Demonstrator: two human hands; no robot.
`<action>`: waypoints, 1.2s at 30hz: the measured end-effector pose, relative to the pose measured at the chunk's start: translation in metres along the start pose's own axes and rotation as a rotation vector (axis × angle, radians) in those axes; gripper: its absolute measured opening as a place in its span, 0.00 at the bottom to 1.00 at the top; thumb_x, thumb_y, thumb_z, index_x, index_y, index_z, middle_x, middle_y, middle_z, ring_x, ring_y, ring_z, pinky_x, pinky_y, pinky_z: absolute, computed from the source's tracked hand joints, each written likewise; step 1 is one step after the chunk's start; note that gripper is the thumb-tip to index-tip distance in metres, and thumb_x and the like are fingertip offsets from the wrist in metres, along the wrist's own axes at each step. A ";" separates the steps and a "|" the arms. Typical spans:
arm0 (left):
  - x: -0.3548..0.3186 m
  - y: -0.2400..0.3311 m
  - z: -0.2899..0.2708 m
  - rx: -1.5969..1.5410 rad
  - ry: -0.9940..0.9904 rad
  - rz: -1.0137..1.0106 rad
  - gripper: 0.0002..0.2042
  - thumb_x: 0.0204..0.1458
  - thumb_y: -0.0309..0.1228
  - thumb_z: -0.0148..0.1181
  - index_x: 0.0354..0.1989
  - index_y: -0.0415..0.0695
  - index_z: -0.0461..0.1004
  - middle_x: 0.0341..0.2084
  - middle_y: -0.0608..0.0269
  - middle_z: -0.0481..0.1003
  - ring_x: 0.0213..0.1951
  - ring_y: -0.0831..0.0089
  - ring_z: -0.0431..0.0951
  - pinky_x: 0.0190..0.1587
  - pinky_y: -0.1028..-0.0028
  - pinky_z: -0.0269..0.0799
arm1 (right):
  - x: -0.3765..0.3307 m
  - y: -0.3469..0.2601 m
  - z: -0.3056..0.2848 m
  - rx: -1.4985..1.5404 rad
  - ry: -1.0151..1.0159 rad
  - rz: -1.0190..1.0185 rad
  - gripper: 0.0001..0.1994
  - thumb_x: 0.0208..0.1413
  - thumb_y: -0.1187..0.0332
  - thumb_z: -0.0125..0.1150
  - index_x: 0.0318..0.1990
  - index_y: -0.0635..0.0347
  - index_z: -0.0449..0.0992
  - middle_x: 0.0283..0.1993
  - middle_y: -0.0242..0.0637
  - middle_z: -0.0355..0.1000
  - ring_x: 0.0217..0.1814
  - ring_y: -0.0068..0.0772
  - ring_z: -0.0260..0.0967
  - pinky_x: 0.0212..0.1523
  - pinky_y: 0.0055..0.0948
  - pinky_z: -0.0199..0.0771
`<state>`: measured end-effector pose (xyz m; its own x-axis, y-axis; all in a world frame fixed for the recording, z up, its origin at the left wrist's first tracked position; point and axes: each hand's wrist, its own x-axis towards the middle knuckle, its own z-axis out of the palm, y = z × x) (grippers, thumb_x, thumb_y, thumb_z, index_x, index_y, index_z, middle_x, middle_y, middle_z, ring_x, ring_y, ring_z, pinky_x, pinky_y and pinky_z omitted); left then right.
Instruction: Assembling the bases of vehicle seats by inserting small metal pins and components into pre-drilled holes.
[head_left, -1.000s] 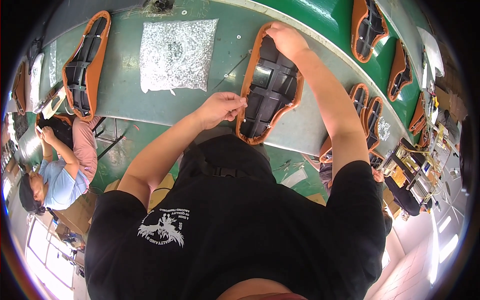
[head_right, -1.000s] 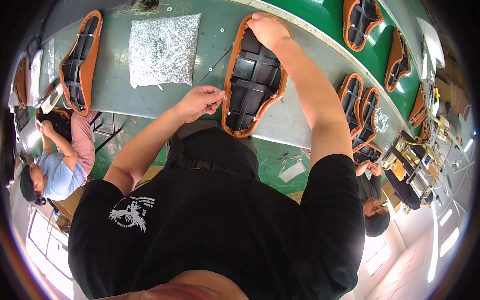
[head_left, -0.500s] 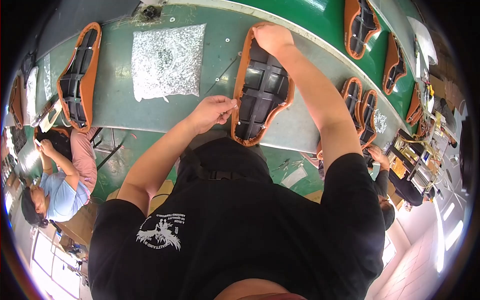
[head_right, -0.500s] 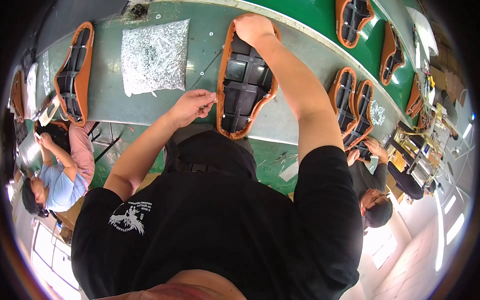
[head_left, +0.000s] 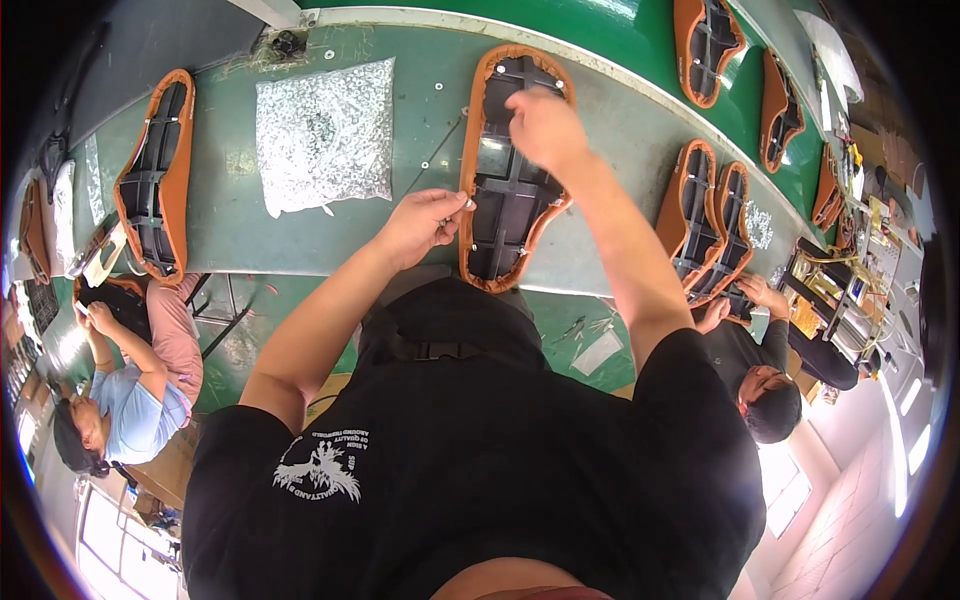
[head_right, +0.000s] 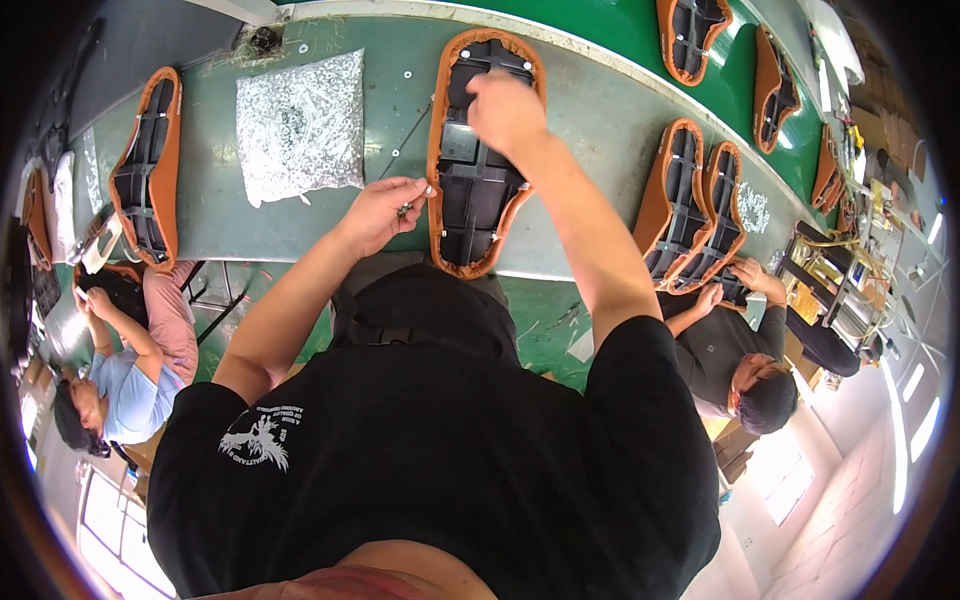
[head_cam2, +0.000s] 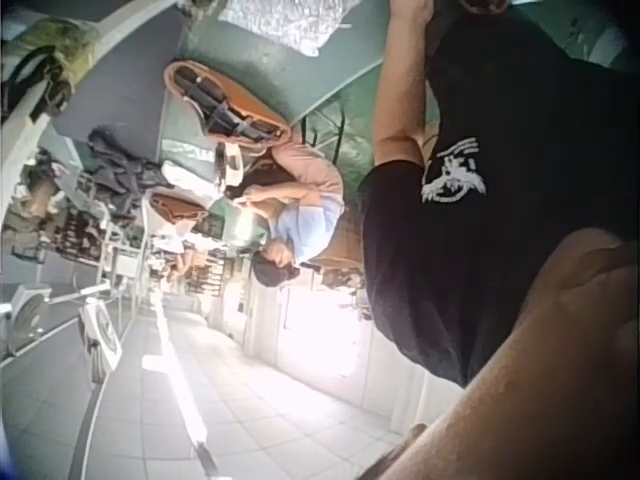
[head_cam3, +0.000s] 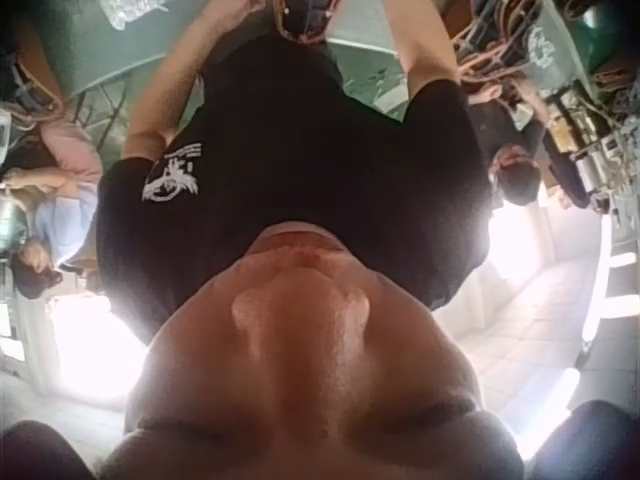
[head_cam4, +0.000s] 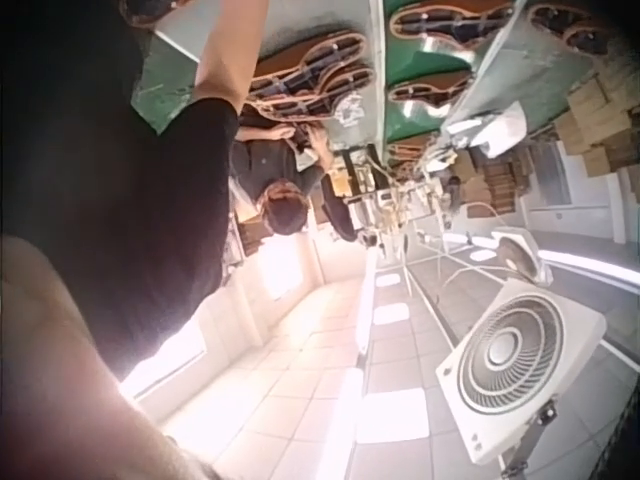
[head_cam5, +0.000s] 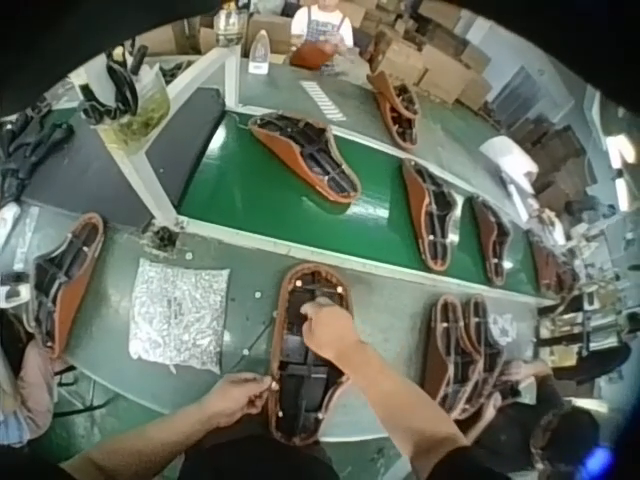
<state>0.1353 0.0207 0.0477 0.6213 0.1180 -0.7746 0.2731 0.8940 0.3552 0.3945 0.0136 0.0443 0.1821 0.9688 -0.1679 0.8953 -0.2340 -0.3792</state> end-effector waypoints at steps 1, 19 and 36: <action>-0.001 -0.001 0.006 -0.015 0.014 0.020 0.11 0.64 0.39 0.59 0.38 0.44 0.78 0.25 0.75 0.69 0.27 0.83 0.67 0.32 0.78 0.63 | -0.024 -0.010 -0.001 0.220 0.079 -0.074 0.11 0.52 0.74 0.57 0.42 0.59 0.81 0.40 0.46 0.77 0.43 0.51 0.77 0.46 0.41 0.78; -0.015 -0.083 0.054 0.299 -0.045 -0.102 0.10 0.66 0.37 0.57 0.36 0.43 0.76 0.23 0.72 0.68 0.24 0.81 0.64 0.27 0.78 0.58 | -0.251 -0.076 0.030 0.471 0.311 0.105 0.07 0.52 0.76 0.63 0.39 0.61 0.80 0.37 0.43 0.75 0.39 0.49 0.75 0.41 0.42 0.79; -0.030 -0.104 0.015 0.220 -0.038 -0.066 0.12 0.65 0.30 0.54 0.52 0.36 0.75 0.38 0.63 0.75 0.39 0.75 0.76 0.45 0.74 0.77 | -0.261 -0.020 0.087 0.133 0.144 0.212 0.10 0.52 0.75 0.60 0.42 0.63 0.80 0.41 0.45 0.75 0.43 0.51 0.77 0.45 0.44 0.80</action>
<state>0.0994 -0.0826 0.0414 0.6225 0.0421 -0.7815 0.4654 0.7829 0.4130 0.2939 -0.2420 0.0167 0.4241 0.8963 -0.1294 0.7713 -0.4323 -0.4671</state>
